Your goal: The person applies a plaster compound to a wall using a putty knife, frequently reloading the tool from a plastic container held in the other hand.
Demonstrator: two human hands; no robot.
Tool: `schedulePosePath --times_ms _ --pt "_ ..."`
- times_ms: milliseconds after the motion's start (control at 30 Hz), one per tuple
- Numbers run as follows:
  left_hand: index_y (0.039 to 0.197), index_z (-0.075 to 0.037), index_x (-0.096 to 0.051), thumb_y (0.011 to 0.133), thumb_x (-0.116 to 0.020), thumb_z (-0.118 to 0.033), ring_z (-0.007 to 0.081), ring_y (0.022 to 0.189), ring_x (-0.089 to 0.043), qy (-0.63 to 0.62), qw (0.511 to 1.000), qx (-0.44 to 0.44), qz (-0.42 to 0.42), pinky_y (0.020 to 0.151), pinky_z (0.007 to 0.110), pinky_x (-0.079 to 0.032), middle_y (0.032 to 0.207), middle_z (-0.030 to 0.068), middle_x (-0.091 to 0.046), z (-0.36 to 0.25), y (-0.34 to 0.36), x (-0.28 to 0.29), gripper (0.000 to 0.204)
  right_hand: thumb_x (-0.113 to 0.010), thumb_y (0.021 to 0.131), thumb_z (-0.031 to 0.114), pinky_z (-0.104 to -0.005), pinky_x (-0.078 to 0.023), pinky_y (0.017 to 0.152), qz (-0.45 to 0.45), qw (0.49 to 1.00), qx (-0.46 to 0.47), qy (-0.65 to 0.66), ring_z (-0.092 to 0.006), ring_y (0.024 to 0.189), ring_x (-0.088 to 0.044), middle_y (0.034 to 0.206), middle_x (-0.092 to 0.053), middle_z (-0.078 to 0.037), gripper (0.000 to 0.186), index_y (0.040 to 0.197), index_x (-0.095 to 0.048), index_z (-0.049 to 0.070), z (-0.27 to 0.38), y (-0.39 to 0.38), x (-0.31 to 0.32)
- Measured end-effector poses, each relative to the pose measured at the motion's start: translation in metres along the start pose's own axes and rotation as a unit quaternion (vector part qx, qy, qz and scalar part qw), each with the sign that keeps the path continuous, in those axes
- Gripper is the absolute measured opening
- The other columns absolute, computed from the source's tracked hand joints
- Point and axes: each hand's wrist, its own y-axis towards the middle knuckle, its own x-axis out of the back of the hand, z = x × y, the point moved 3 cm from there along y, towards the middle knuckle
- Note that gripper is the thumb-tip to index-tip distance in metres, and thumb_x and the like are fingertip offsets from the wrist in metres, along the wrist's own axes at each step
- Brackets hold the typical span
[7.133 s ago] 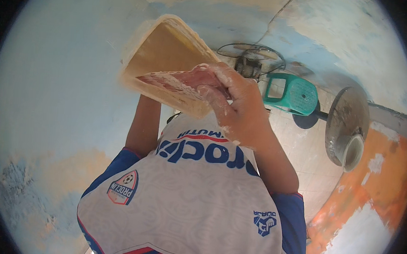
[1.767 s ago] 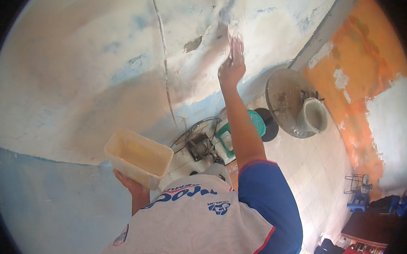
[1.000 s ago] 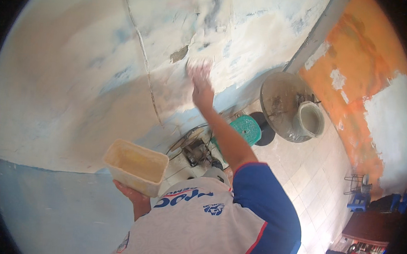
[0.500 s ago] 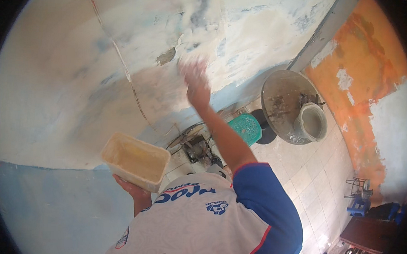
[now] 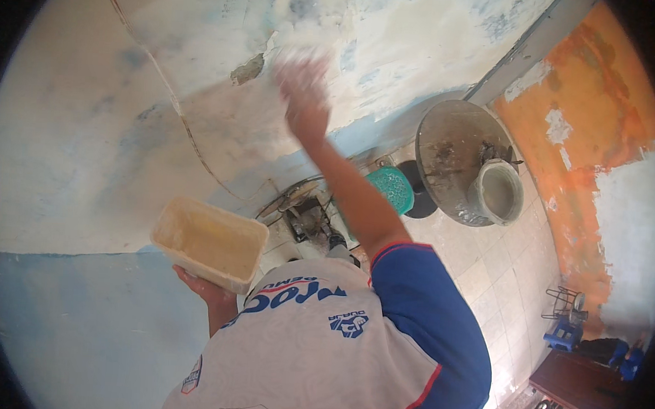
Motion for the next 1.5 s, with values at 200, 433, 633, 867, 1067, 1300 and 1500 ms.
schedulePosePath --times_ms 200,433,633,867,1067,1300,1500 --pt "0.159 -0.021 -0.032 0.103 -0.029 -0.071 0.0293 0.144 -0.041 -0.014 0.999 -0.024 -0.020 0.118 0.047 -0.040 0.161 0.0052 -0.037 0.011 -0.002 -0.010 0.075 -0.057 0.095 -0.001 -0.0436 -0.050 0.107 0.205 0.976 -0.032 0.063 -0.0340 0.131 -0.062 0.136 -0.068 -0.013 0.044 0.135 -0.069 0.012 0.004 -0.106 0.037" --pt "0.158 -0.020 -0.033 0.104 -0.029 -0.069 0.0292 0.144 -0.041 0.010 0.998 -0.042 -0.036 0.117 0.045 -0.041 0.161 0.0064 -0.036 0.036 -0.007 -0.024 0.073 -0.058 0.099 0.004 -0.0355 -0.059 0.083 -0.105 0.994 -0.040 -0.013 -0.0314 0.102 -0.073 0.127 -0.072 -0.016 0.038 0.135 -0.067 0.007 -0.048 0.120 0.079" --pt "0.157 -0.020 -0.034 0.104 -0.032 -0.069 0.0284 0.142 -0.044 -0.040 0.997 -0.059 -0.017 0.115 0.044 -0.044 0.158 0.0061 -0.039 0.057 0.002 -0.040 0.072 -0.061 0.084 -0.003 -0.0524 -0.047 0.110 0.158 0.979 0.095 0.087 -0.0340 0.129 -0.062 0.135 -0.069 -0.006 0.058 0.138 -0.068 0.017 -0.006 -0.066 0.013" --pt "0.155 -0.020 -0.036 0.103 -0.032 -0.071 0.0283 0.139 -0.046 0.001 0.994 -0.108 -0.011 0.113 0.045 -0.047 0.155 0.0056 -0.042 0.074 0.001 -0.045 0.073 -0.062 0.092 -0.002 -0.0309 -0.059 0.080 -0.050 0.995 0.073 0.044 -0.0242 0.103 -0.074 0.126 -0.073 -0.016 0.042 0.133 -0.068 0.004 -0.043 0.088 0.101" --pt "0.156 -0.021 -0.035 0.105 -0.030 -0.068 0.0279 0.140 -0.045 -0.009 0.993 -0.111 -0.028 0.114 0.045 -0.046 0.155 0.0053 -0.041 0.093 0.005 -0.071 0.070 -0.063 0.093 0.004 -0.0424 -0.051 0.102 -0.015 0.993 0.114 -0.007 -0.0336 0.127 -0.063 0.135 -0.069 -0.009 0.037 0.129 -0.071 0.009 -0.035 0.081 0.030" --pt "0.158 -0.021 -0.033 0.106 -0.027 -0.067 0.0286 0.141 -0.045 -0.027 0.995 -0.090 -0.040 0.115 0.046 -0.044 0.157 0.0058 -0.041 0.100 0.002 -0.072 0.071 -0.059 0.088 0.001 -0.0450 -0.044 0.106 0.245 0.964 0.083 0.057 -0.0277 0.129 -0.062 0.135 -0.069 -0.004 0.047 0.130 -0.072 0.019 -0.063 -0.059 0.051" --pt "0.160 -0.018 -0.033 0.105 -0.026 -0.068 0.0306 0.144 -0.043 -0.045 0.991 -0.093 -0.084 0.118 0.045 -0.040 0.159 0.0076 -0.041 0.105 -0.005 -0.053 0.074 -0.055 0.102 0.002 -0.0377 -0.055 0.102 -0.170 0.975 0.134 0.048 -0.0330 0.125 -0.066 0.125 -0.072 -0.021 0.031 0.130 -0.068 -0.003 -0.032 0.141 0.117"
